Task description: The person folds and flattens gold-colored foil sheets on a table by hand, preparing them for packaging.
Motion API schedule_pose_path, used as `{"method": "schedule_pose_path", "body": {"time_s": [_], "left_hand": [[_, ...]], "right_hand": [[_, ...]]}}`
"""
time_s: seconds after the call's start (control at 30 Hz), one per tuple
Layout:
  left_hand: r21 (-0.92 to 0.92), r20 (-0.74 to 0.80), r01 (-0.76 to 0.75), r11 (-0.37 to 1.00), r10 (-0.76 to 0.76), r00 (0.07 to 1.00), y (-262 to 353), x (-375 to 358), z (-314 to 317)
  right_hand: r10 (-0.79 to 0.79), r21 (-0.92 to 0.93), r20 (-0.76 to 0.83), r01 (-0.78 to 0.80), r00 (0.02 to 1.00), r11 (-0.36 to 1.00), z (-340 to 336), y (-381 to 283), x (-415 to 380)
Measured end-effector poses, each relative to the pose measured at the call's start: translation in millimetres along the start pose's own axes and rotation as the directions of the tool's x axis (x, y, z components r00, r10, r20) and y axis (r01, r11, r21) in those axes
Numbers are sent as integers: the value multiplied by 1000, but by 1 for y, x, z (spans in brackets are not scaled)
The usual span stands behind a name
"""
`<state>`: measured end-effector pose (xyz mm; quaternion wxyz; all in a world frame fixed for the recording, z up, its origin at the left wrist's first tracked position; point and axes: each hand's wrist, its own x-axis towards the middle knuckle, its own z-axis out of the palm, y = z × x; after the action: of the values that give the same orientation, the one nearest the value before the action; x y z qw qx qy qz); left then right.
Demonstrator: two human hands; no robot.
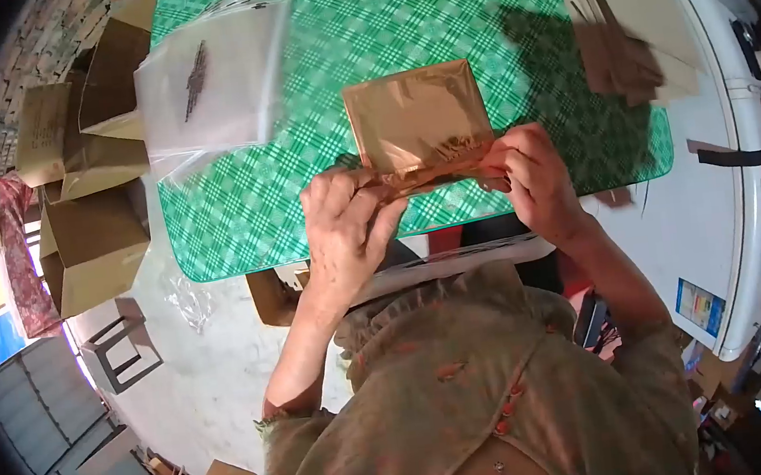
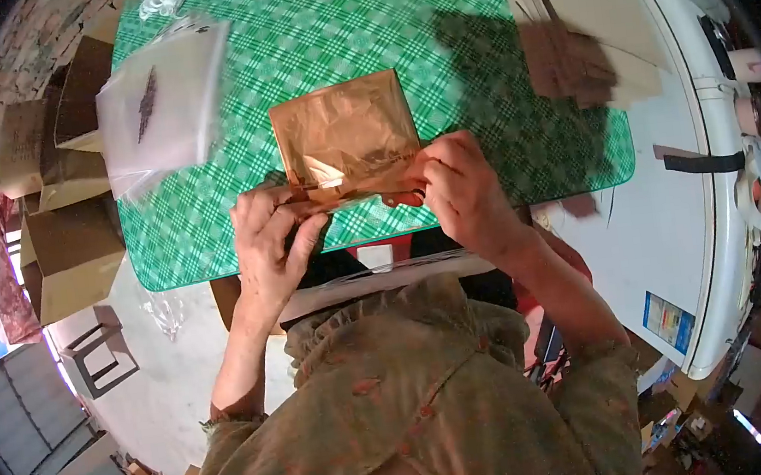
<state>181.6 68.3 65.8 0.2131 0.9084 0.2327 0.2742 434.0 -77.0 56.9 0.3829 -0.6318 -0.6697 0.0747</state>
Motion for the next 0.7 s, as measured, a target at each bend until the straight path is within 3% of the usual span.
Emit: {"method": "schedule_pose_path", "body": {"time_s": [0.37, 0.57, 0.7], "left_hand": [[95, -54, 134, 986, -129, 990, 6, 10, 11], [151, -46, 125, 981, -119, 992, 4, 11, 13], [172, -33, 109, 979, -105, 994, 2, 13, 15]], "right_hand": [[102, -37, -70, -105, 992, 994, 5, -8, 5], [85, -276, -99, -109, 991, 955, 15, -11, 7], [147, -319, -120, -178, 982, 931, 21, -9, 5]]}}
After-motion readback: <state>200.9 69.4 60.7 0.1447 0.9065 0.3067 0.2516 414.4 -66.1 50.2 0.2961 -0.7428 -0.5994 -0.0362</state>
